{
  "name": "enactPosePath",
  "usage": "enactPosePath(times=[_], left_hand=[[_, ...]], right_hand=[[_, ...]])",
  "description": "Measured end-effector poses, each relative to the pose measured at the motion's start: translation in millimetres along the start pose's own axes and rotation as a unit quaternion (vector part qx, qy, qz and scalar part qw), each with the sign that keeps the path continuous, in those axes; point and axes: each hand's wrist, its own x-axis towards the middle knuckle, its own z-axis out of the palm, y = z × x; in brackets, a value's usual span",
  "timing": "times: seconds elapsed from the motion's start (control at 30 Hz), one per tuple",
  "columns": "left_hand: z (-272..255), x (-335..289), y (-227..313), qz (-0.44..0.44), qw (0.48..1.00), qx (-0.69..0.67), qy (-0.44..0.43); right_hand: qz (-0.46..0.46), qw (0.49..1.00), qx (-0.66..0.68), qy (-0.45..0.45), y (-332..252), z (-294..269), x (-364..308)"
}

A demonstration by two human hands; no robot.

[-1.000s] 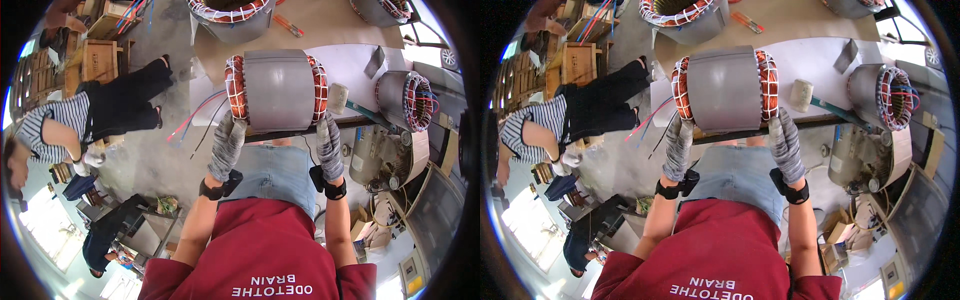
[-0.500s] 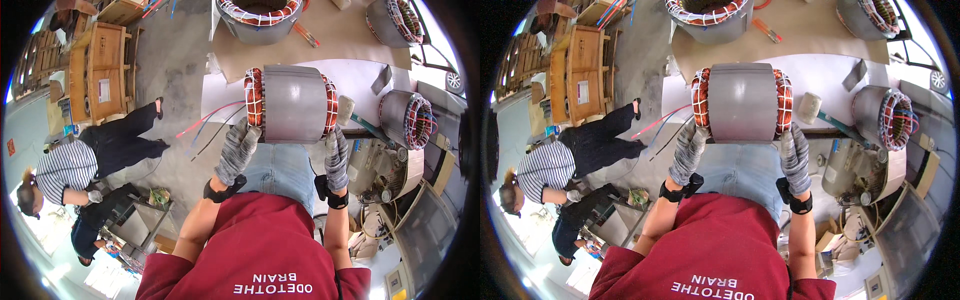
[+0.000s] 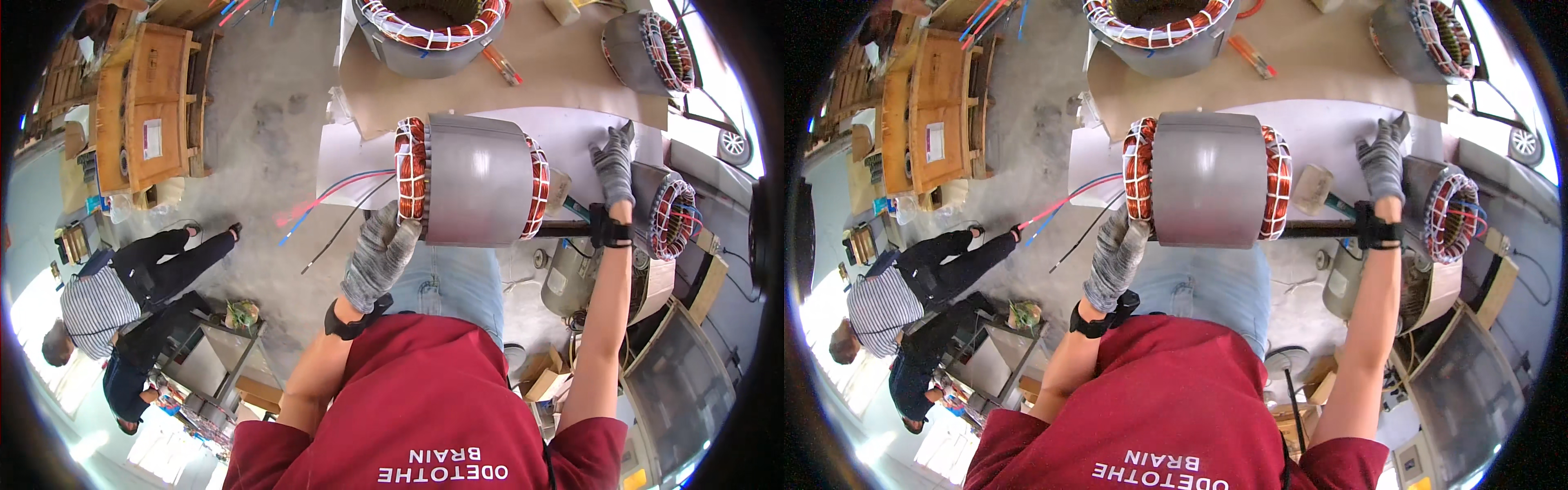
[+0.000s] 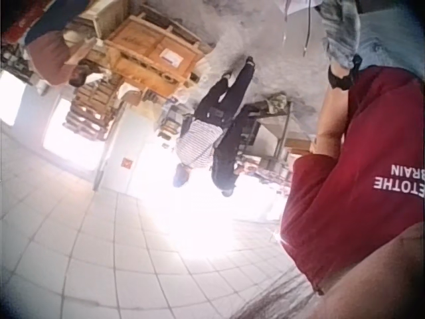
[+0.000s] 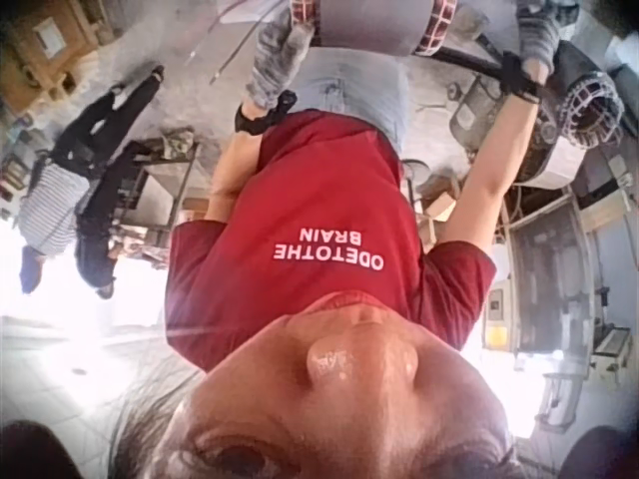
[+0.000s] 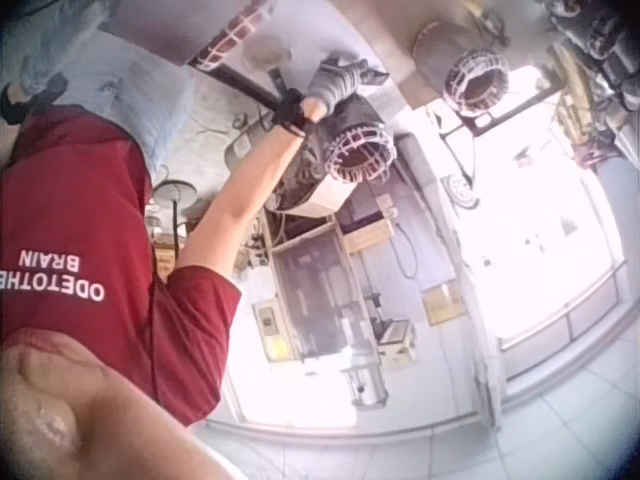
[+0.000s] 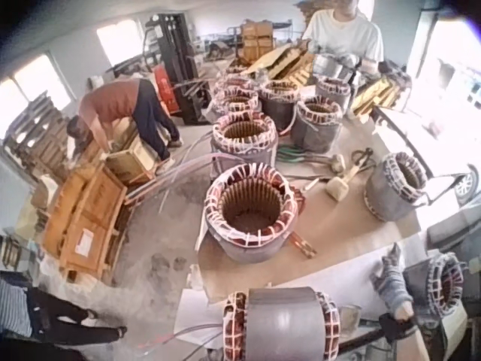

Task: The person holds a metal motor housing and uses their gloved hand to push copper wiring into place, then uses a mallet to tap the housing while turning it over and smoothing the exterior with a piece of sandpaper.

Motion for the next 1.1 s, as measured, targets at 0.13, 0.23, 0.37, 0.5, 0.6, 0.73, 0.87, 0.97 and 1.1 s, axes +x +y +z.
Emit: enactPosePath(times=[0.13,0.23,0.37,0.5,0.6,0.73,0.87,0.97,1.1], left_hand=[[-4.1,-8.3,-11.6,-0.017,1.000,0.016,0.002],[6.3,-5.2,-9.3,0.006,0.999,0.032,0.013],[9.1,-5.6,-21.1,0.002,0.992,0.110,0.056],[4.7,-10.9,-28.6,0.082,0.988,0.105,0.080],[9.3,-7.2,-27.1,0.005,0.998,0.022,0.063],[14.3,-1.4,-39.1,0.111,0.988,0.041,0.098],[15.1,-5.4,-42.0,0.103,0.984,0.078,0.126],[21.2,2.1,-38.4,0.127,0.981,0.079,0.121],[19.0,4.2,-33.9,0.112,0.987,0.011,0.113]], right_hand=[[0.149,0.983,0.058,-0.085,-29.2,-5.1,13.4],[0.151,0.985,0.083,-0.028,7.8,15.1,10.1],[0.306,0.539,0.785,0.005,-20.7,-14.5,-3.2],[0.078,0.905,0.413,-0.068,-62.7,-60.9,-21.8],[0.066,0.933,0.354,-0.019,-49.1,-64.4,-24.6],[-0.113,0.982,0.147,0.038,-64.2,-53.5,-5.3],[0.193,0.941,0.273,-0.062,-70.9,-41.1,28.2],[0.118,0.976,0.102,-0.150,-42.9,-39.4,32.5],[0.098,0.824,0.557,-0.018,-75.8,-70.2,21.7]])
